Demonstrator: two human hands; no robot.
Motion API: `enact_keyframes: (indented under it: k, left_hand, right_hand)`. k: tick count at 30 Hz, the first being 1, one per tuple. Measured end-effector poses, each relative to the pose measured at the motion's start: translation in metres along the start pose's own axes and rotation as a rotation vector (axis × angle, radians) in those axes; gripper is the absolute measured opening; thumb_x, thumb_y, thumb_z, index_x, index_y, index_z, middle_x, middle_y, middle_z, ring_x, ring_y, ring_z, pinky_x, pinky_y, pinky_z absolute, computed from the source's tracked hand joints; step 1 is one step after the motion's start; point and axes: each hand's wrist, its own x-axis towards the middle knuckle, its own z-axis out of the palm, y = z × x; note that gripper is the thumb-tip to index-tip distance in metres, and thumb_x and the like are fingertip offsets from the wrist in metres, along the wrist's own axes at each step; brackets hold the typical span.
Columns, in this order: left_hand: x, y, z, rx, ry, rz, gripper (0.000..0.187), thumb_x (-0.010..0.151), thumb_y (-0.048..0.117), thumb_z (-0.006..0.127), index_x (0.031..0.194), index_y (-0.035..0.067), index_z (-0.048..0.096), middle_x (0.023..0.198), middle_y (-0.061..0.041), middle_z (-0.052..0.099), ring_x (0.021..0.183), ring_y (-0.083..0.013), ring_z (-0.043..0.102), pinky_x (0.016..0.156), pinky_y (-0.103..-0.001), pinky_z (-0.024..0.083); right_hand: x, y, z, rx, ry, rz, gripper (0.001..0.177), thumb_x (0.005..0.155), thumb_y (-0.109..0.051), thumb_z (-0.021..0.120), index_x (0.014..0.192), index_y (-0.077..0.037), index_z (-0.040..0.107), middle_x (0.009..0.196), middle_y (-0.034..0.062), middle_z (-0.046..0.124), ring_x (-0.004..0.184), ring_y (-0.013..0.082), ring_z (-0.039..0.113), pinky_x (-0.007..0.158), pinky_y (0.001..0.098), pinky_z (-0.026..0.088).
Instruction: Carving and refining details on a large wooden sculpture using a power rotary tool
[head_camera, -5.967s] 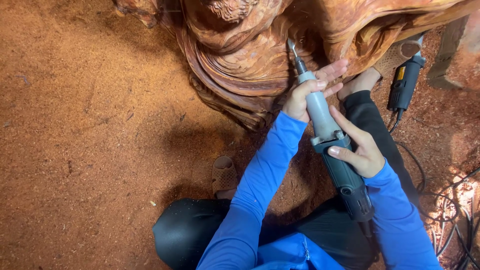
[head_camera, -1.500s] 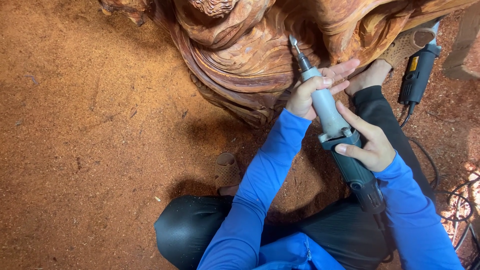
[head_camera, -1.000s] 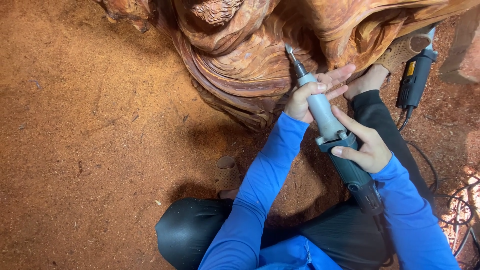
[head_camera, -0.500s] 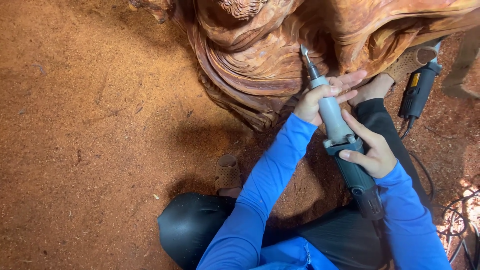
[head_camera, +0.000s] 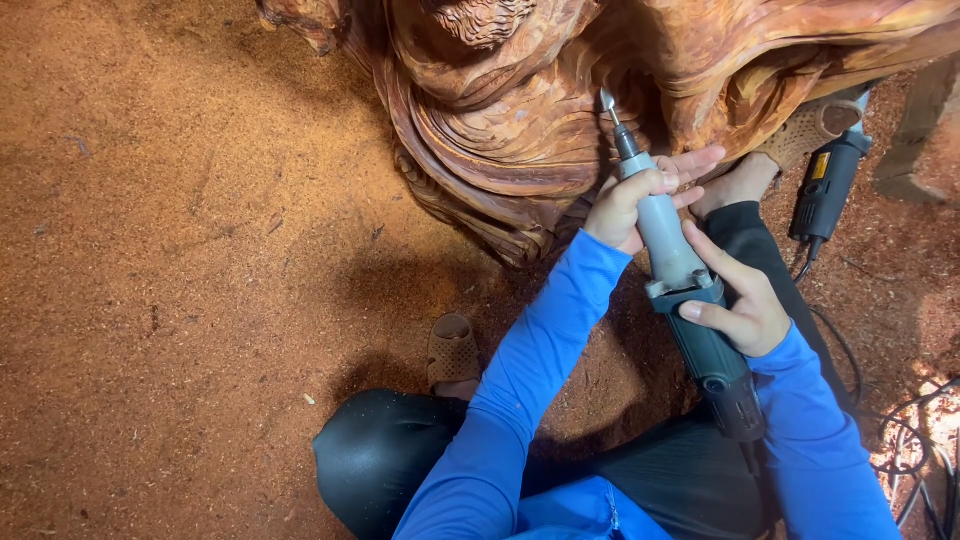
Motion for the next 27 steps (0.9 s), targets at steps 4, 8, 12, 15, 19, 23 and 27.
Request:
enact_keyframes:
  k: [4,8,12,15,19,23,27]
  left_hand:
    - [0.001,-0.006,-0.009,-0.001,-0.051,0.017,0.023,0.093,0.009,0.059,0.109,0.0,0.072,0.146,-0.024,0.057,0.143,-0.0367,0.047,0.121,-0.051,0.033]
    - [-0.007,-0.012,-0.005,-0.091,-0.09,0.04,0.027,0.094,0.005,0.052,0.114,-0.001,0.07,0.149,-0.024,0.055,0.145,-0.0344,0.045,0.12,-0.051,0.037]
    - [-0.012,-0.022,0.008,-0.21,-0.081,0.064,0.034,0.093,0.009,0.053,0.122,-0.008,0.058,0.151,-0.028,0.051,0.146,-0.0375,0.045,0.122,-0.054,0.036]
    - [-0.005,-0.018,0.015,-0.162,-0.067,0.003,0.06,0.095,0.019,0.053,0.144,-0.016,0.052,0.153,-0.027,0.051,0.145,-0.0335,0.047,0.121,-0.046,0.037]
    - [0.004,-0.002,0.019,-0.075,-0.013,-0.058,0.046,0.09,0.022,0.058,0.12,-0.011,0.067,0.147,-0.022,0.056,0.119,-0.0225,0.052,0.121,-0.049,0.023]
    - [0.003,0.016,0.032,-0.008,0.057,-0.078,0.015,0.088,0.023,0.059,0.09,0.008,0.062,0.144,-0.026,0.057,0.14,-0.0348,0.047,0.117,-0.049,0.033]
    - [0.005,0.013,0.027,-0.044,0.036,-0.083,0.012,0.087,0.019,0.057,0.086,0.007,0.054,0.145,-0.03,0.053,0.144,-0.0398,0.043,0.113,-0.044,0.036]
  right_hand:
    - [0.0,0.0,0.0,0.017,-0.009,0.035,0.091,0.069,-0.003,0.07,0.155,0.0,0.041,0.151,0.0205,0.055,0.128,0.0259,0.056,0.112,0.032,0.035]
    - [-0.003,-0.004,-0.008,-0.054,-0.055,0.04,0.091,0.07,-0.006,0.072,0.156,-0.003,0.042,0.139,0.017,0.064,0.115,0.0228,0.062,0.107,0.0301,0.039]
    - [-0.01,-0.004,-0.02,-0.147,-0.13,0.039,0.092,0.069,-0.005,0.075,0.155,-0.003,0.041,0.153,0.0152,0.055,0.123,0.023,0.061,0.105,0.0307,0.042]
    - [-0.009,-0.016,-0.026,-0.336,-0.078,0.068,0.094,0.067,-0.009,0.08,0.154,-0.009,0.046,0.134,0.0145,0.068,0.103,0.0234,0.072,0.089,0.0314,0.053]
    - [0.001,-0.044,-0.024,-0.43,-0.01,0.083,0.09,0.068,-0.011,0.084,0.153,-0.011,0.051,0.119,0.0138,0.076,0.092,0.023,0.075,0.081,0.0324,0.057]
    - [0.007,-0.053,-0.018,-0.375,-0.004,0.056,0.09,0.071,-0.006,0.081,0.155,-0.011,0.048,0.11,0.01,0.079,0.091,0.0193,0.076,0.082,0.0293,0.058]
    - [0.007,-0.051,-0.017,-0.413,-0.004,0.075,0.09,0.072,-0.009,0.081,0.155,-0.011,0.047,0.11,0.0097,0.079,0.088,0.0201,0.076,0.078,0.0304,0.058]
